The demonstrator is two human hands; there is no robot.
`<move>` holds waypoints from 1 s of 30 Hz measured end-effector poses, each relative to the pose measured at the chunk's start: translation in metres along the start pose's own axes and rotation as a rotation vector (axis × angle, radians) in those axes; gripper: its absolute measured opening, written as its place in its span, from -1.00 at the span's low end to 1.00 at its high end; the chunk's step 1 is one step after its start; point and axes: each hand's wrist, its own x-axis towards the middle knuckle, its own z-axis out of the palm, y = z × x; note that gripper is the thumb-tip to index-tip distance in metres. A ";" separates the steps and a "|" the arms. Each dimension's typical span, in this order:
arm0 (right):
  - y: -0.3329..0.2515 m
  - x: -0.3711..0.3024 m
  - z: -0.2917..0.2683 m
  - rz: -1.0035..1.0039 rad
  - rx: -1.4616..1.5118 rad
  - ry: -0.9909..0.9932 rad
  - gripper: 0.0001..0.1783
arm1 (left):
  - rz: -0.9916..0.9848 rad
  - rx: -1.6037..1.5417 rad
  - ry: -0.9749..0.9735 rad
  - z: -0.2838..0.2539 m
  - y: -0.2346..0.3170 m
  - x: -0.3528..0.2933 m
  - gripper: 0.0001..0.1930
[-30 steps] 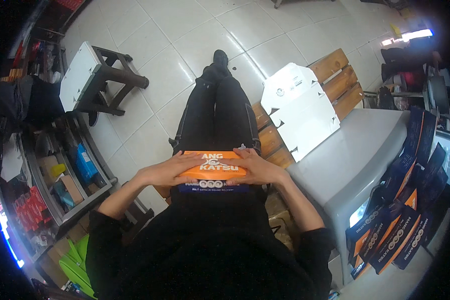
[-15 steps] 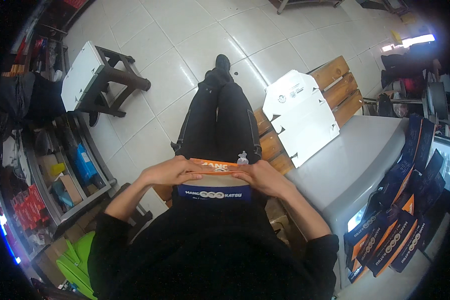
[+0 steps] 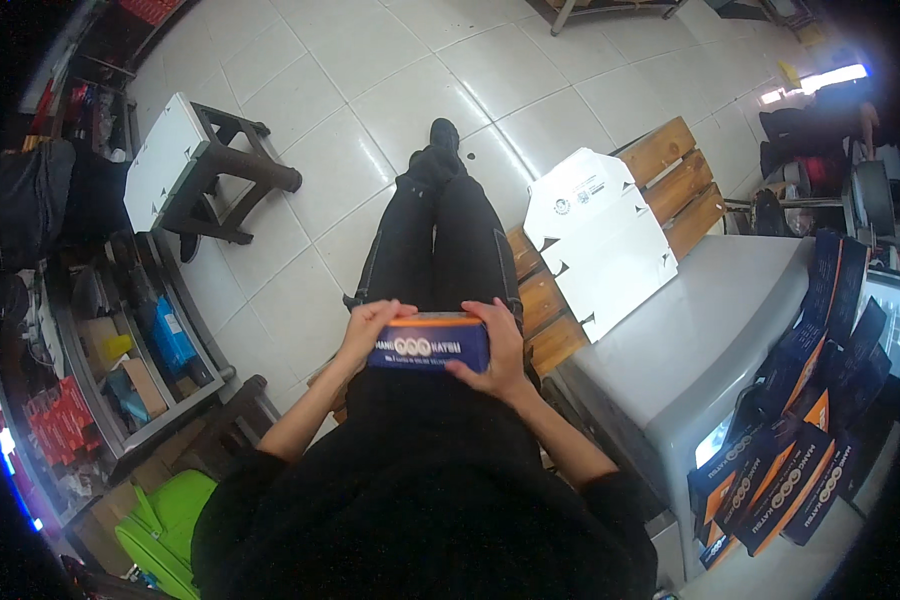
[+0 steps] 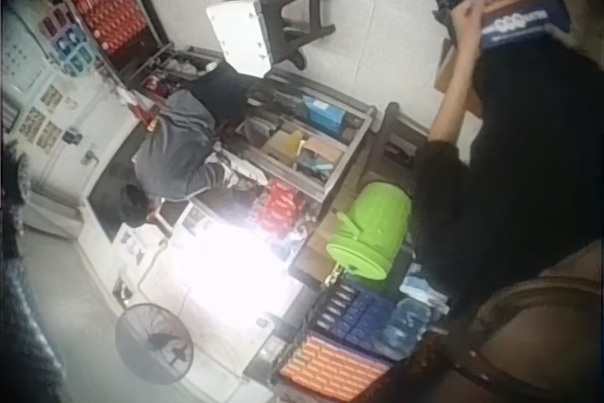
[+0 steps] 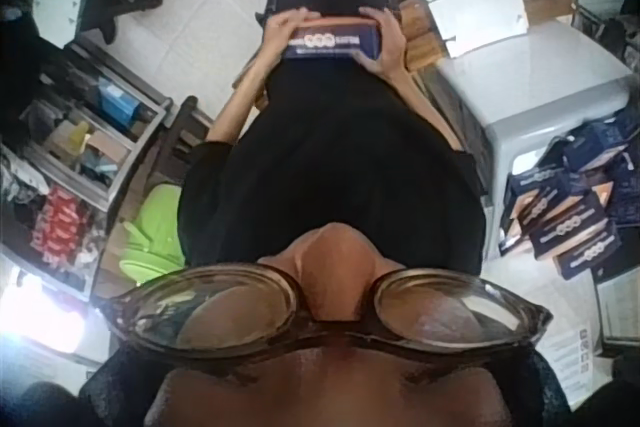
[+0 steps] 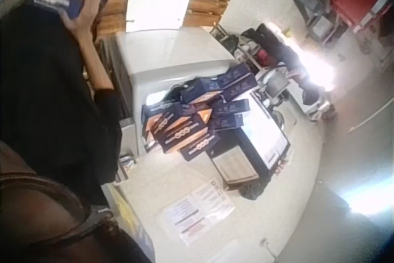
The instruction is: The person assembles multiple cardboard food boxes by folding the flaps and interlocking the tabs by hand while seated in a commercial kitchen area.
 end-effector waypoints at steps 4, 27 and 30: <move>0.019 0.034 0.013 0.045 0.034 0.329 -0.44 | 0.220 -0.509 0.159 0.013 0.020 0.005 -0.42; -0.020 0.062 0.007 0.169 0.054 0.377 -0.47 | 0.489 -0.080 0.535 0.014 0.062 0.018 -0.72; -0.013 0.064 0.002 -0.009 0.000 0.211 -0.44 | 0.539 -0.067 0.494 -0.004 0.068 0.021 -0.73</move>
